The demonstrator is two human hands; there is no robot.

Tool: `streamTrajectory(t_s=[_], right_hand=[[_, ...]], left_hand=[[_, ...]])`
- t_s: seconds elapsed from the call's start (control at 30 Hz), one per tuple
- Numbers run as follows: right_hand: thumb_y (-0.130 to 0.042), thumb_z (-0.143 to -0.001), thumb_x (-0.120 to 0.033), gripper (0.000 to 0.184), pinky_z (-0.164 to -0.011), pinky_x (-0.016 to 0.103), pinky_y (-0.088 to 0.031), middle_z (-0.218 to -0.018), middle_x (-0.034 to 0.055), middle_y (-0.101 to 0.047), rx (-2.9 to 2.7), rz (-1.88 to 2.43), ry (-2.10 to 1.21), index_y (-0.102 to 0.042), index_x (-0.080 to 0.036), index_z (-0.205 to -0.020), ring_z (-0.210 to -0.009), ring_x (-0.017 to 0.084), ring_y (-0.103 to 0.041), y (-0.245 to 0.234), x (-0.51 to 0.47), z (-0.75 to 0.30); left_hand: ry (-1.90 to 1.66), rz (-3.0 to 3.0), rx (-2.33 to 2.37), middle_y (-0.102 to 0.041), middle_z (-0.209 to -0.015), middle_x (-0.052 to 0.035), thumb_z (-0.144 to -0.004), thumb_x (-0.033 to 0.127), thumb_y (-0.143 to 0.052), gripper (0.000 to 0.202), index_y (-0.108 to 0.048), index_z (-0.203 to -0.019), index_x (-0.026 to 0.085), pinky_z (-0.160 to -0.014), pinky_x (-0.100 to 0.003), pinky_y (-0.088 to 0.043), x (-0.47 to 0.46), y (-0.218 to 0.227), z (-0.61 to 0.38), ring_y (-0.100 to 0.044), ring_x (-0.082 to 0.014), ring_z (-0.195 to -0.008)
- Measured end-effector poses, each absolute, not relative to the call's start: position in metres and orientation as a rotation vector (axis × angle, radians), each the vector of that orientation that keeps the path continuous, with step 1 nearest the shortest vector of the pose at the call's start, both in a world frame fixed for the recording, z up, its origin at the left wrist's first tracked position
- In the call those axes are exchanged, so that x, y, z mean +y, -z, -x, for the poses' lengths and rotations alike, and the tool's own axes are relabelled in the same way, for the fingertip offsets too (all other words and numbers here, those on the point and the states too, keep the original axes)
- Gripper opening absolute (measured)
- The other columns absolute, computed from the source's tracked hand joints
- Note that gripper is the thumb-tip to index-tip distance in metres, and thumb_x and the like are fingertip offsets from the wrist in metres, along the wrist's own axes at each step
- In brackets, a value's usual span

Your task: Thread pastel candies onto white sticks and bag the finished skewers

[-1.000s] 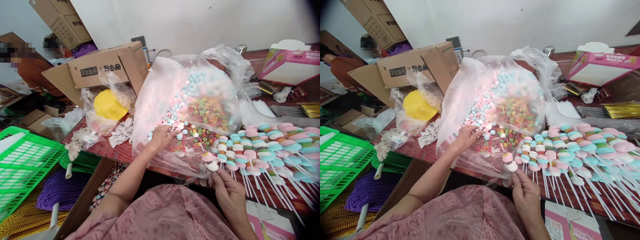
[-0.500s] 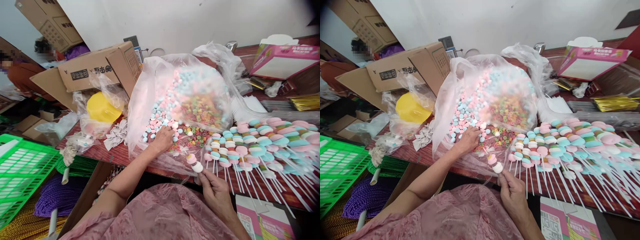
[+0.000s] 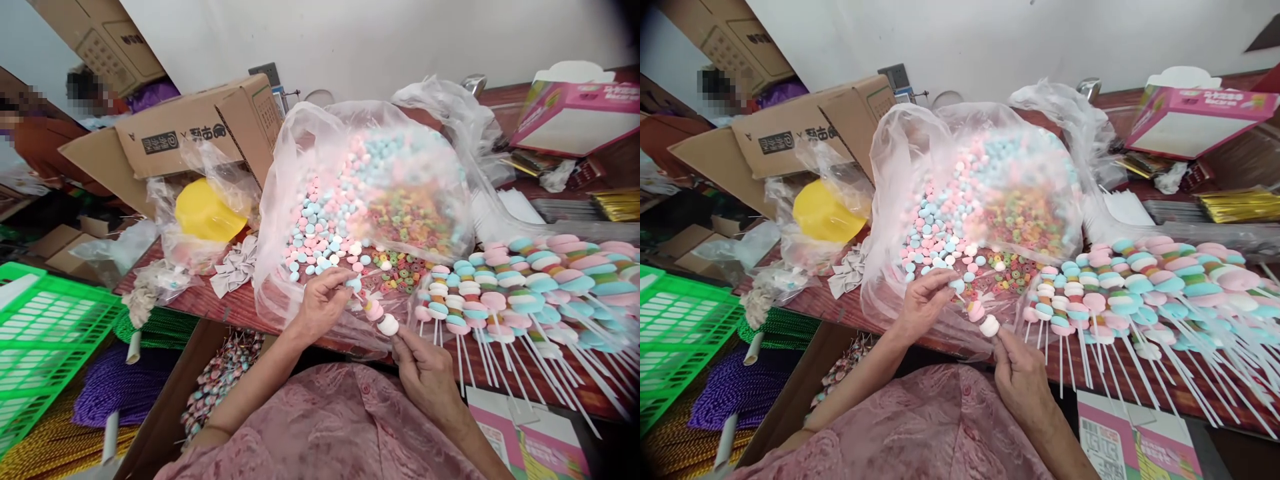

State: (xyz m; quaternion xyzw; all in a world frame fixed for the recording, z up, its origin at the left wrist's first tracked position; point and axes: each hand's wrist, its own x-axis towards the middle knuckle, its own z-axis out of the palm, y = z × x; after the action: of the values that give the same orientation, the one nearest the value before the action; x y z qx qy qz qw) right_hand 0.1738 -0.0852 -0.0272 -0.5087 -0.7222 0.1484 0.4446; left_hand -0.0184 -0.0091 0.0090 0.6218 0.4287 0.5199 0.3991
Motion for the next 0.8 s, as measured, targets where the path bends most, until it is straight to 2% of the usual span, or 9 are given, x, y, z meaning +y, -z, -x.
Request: streamTrajectory(t_s=[0.1,0.27,0.37,0.53,0.8], right_hand=[[-0.048,-0.093,-0.018,0.024,-0.043,0.021,-0.044,-0.054,-0.0004,-0.062,-1.787,1.267,-0.351,-0.071,-0.014,-0.092,-0.041,0.012,-0.055,0.027,-0.087,-0.171],[-0.049,-0.092,-0.018,0.023,-0.045,0.021,-0.046,-0.057,-0.0007,-0.063,-1.766,1.264,-0.336,-0.072,-0.016,-0.093,-0.042,0.012,-0.056,0.030,-0.093,-0.166],[-0.050,-0.092,-0.018,0.023,-0.044,0.021,-0.046,-0.056,-0.0006,-0.064,-1.759,1.253,-0.325,-0.072,-0.016,-0.094,-0.041,0.012,-0.056,0.031,-0.095,-0.164],[-0.051,-0.092,-0.019,0.021,-0.045,0.021,-0.048,-0.060,0.0013,-0.068,-1.754,1.258,-0.308,-0.072,-0.016,-0.097,-0.043,0.013,-0.059,0.032,-0.096,-0.163],[-0.052,-0.091,-0.017,0.022,-0.044,0.021,-0.050,-0.062,0.0020,-0.070,-1.771,1.243,-0.272,-0.072,-0.016,-0.100,-0.042,0.013,-0.060,0.033,-0.099,-0.161]], left_hand=[[-1.350,-1.455,1.064,-0.071,-0.102,-0.0067,-0.073,0.022,-0.077,0.022,-0.079,-0.096,0.022,-0.080,-0.028,-0.053,-0.013,-0.008,0.020,-0.065,-0.0170,-0.093],[-1.362,-1.046,0.973,-0.073,-0.093,-0.0038,-0.067,0.021,-0.083,0.019,-0.079,-0.085,0.021,-0.082,-0.028,-0.054,-0.013,0.001,0.024,-0.067,-0.0157,-0.089],[-1.313,-0.824,0.881,-0.075,-0.092,-0.0037,-0.062,0.021,-0.086,0.030,-0.077,-0.091,0.020,-0.076,-0.029,-0.056,-0.016,0.004,0.024,-0.069,-0.0166,-0.085],[-1.353,-0.704,0.838,-0.077,-0.097,-0.0030,-0.057,0.017,-0.088,0.043,-0.074,-0.098,0.022,-0.078,-0.030,-0.058,-0.022,0.005,0.022,-0.071,-0.0180,-0.089],[-1.407,-0.740,0.879,-0.078,-0.095,-0.0025,-0.056,0.016,-0.087,0.034,-0.078,-0.088,0.022,-0.079,-0.030,-0.057,-0.023,0.007,0.023,-0.071,-0.0175,-0.088]])
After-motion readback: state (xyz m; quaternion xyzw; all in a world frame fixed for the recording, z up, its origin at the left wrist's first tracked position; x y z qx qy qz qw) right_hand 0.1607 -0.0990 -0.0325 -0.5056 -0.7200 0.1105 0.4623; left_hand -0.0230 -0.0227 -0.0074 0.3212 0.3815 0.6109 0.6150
